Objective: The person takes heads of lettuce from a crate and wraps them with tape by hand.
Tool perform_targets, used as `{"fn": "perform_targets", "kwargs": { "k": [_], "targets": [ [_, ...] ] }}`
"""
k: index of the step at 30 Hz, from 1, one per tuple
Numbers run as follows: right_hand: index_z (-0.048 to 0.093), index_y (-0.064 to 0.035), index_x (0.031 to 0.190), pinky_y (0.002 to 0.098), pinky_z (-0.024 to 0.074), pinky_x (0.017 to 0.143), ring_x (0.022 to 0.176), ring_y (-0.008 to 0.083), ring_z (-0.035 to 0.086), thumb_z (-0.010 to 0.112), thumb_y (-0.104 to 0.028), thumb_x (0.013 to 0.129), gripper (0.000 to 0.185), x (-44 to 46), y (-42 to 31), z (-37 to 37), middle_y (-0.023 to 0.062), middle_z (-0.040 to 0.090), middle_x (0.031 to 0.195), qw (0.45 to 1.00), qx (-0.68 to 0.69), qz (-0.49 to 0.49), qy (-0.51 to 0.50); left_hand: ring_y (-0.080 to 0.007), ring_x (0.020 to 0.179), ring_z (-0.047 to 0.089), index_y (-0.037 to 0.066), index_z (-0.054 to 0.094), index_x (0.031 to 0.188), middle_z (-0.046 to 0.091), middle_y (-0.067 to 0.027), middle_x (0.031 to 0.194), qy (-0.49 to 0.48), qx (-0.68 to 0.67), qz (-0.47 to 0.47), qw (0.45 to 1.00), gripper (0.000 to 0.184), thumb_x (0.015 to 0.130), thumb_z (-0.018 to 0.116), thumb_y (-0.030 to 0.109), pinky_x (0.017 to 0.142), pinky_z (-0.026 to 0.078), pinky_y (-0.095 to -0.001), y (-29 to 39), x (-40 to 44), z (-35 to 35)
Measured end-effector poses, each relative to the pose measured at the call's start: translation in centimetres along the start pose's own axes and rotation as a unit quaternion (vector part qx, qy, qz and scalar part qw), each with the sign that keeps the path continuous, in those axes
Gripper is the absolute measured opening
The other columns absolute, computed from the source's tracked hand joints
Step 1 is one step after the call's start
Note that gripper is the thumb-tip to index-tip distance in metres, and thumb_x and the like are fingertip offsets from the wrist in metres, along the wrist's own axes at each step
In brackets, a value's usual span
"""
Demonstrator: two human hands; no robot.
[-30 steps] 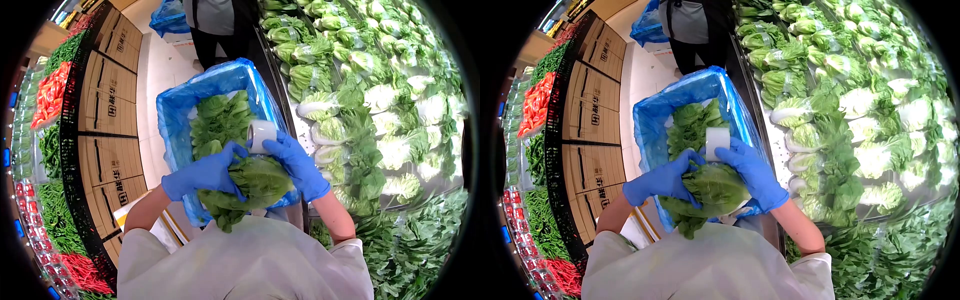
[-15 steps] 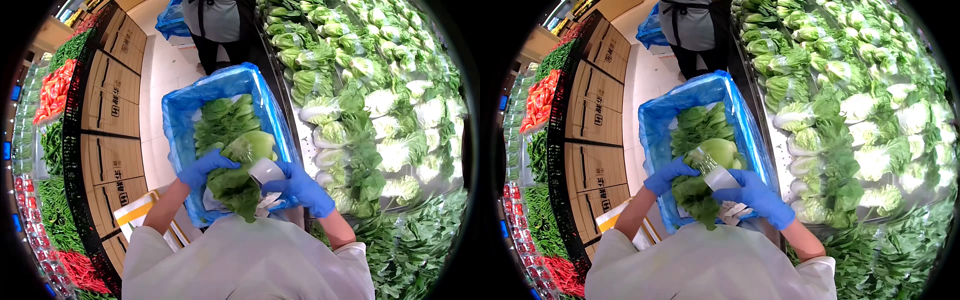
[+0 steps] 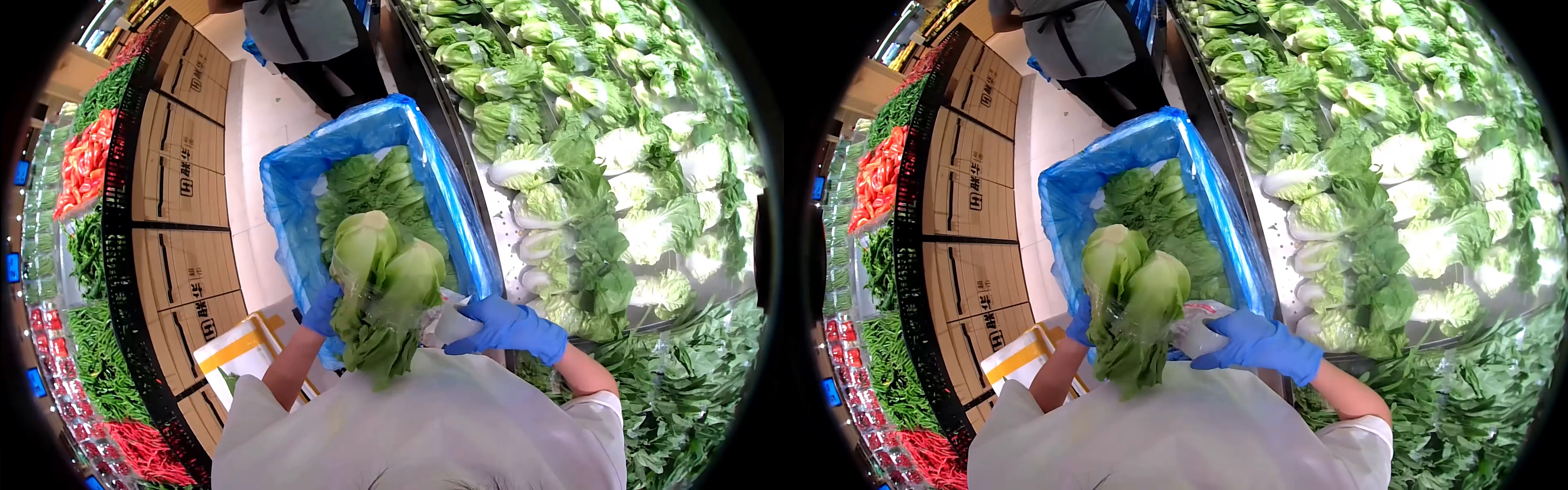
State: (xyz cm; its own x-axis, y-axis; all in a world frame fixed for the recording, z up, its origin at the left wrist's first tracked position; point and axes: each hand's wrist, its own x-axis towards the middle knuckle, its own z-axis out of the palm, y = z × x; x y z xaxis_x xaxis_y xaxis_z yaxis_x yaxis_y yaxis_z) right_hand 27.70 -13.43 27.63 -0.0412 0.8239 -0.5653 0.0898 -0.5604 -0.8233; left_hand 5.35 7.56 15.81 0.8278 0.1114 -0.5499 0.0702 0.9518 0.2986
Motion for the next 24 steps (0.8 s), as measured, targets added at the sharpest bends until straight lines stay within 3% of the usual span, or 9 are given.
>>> {"fn": "perform_targets", "kwargs": {
  "k": [2,5,8,9,12,15,17,19,24],
  "targets": [
    [0.057,-0.002,0.107,0.036,0.0465,0.073,0.076,0.0313,0.06,0.068,-0.033,0.071,0.049,0.5,0.7,-0.2,0.0159,0.062,0.085,0.966,-0.255,-0.007,-0.039,-0.0211,0.107,0.052,0.008,0.035,0.131,0.05,-0.0082,0.12,0.014,0.057,0.013,0.998,0.062,0.075,0.06,0.017,0.094,0.041,-0.0347,-0.2,0.5,-1.1],
    [0.052,0.0003,0.112,0.036,0.045,0.079,0.087,0.0283,0.059,0.073,-0.034,0.067,0.06,1.6,1.3,-0.1,0.0174,0.061,0.097,0.975,-0.213,-0.039,-0.057,-0.015,0.101,0.052,0.0,0.043,0.125,0.055,-0.0057,0.113,-0.037,0.246,-0.001,0.969,0.055,0.074,0.06,0.012,0.089,0.041,-0.0282,0.3,1.5,-1.4],
    [0.051,-0.0011,0.114,0.037,0.0447,0.082,0.086,0.0277,0.059,0.073,-0.031,0.067,0.06,4.1,8.2,0.9,0.0164,0.06,0.099,0.976,-0.156,-0.15,-0.007,-0.0143,0.1,0.052,0.0,0.044,0.123,0.055,-0.0048,0.11,-0.085,0.251,-0.076,0.961,0.056,0.07,0.061,0.006,0.09,0.04,-0.0276,0.9,2.6,1.4],
    [0.051,-0.0011,0.114,0.037,0.0447,0.082,0.086,0.0277,0.059,0.073,-0.031,0.067,0.06,4.3,8.3,0.8,0.0164,0.06,0.099,0.976,-0.156,-0.15,-0.006,-0.0136,0.1,0.051,0.002,0.044,0.124,0.055,-0.0041,0.109,-0.169,0.232,-0.116,0.951,0.064,0.064,0.065,0.0,0.091,0.039,-0.0268,0.3,5.0,-1.6],
    [0.05,-0.0001,0.11,0.0354,0.0449,0.078,0.092,0.0324,0.056,0.063,-0.027,0.075,0.046,5.8,8.0,-0.5,0.0217,0.056,0.099,0.976,-0.147,-0.155,0.046,-0.0126,0.101,0.049,0.004,0.043,0.126,0.054,-0.0038,0.112,-0.172,0.321,-0.135,0.921,0.072,0.059,0.068,-0.004,0.092,0.038,-0.0259,1.8,4.3,2.2],
    [0.047,0.0009,0.113,0.0341,0.045,0.08,0.093,0.0299,0.057,0.058,-0.021,0.08,0.041,7.3,7.0,-2.5,0.0177,0.057,0.102,0.996,-0.077,-0.035,0.024,-0.0114,0.1,0.048,0.007,0.043,0.126,0.054,-0.0026,0.113,-0.286,0.458,-0.156,0.827,0.076,0.057,0.071,-0.005,0.092,0.037,-0.0254,1.4,5.0,4.8],
    [0.045,0.0017,0.12,0.0317,0.042,0.091,0.101,0.0228,0.055,0.049,-0.012,0.085,0.038,6.8,4.8,-3.1,0.0142,0.055,0.114,0.971,0.235,-0.04,-0.031,-0.0113,0.101,0.048,0.007,0.043,0.126,0.053,-0.0024,0.113,-0.281,0.459,-0.141,0.831,0.072,0.06,0.071,-0.003,0.092,0.037,-0.0257,1.5,4.7,8.0],
    [0.044,0.0033,0.121,0.0329,0.0419,0.092,0.102,0.0238,0.055,0.047,-0.01,0.086,0.037,7.1,4.7,-3.8,0.0154,0.054,0.114,0.952,0.297,-0.066,-0.034,-0.0112,0.102,0.047,0.006,0.042,0.125,0.052,-0.0021,0.113,-0.278,0.462,-0.123,0.833,0.068,0.064,0.071,-0.001,0.093,0.037,-0.026,1.9,4.7,9.4],
    [0.04,0.0066,0.122,0.035,0.0404,0.095,0.105,0.0258,0.053,0.046,-0.008,0.085,0.04,6.8,0.3,-4.8,0.0172,0.053,0.116,0.899,0.435,-0.041,-0.04,-0.01,0.107,0.044,0.005,0.04,0.127,0.051,-0.0027,0.115,-0.198,0.447,-0.262,0.832,0.062,0.073,0.069,0.009,0.092,0.037,-0.0253,2.6,4.2,12.2]
  ]
}}
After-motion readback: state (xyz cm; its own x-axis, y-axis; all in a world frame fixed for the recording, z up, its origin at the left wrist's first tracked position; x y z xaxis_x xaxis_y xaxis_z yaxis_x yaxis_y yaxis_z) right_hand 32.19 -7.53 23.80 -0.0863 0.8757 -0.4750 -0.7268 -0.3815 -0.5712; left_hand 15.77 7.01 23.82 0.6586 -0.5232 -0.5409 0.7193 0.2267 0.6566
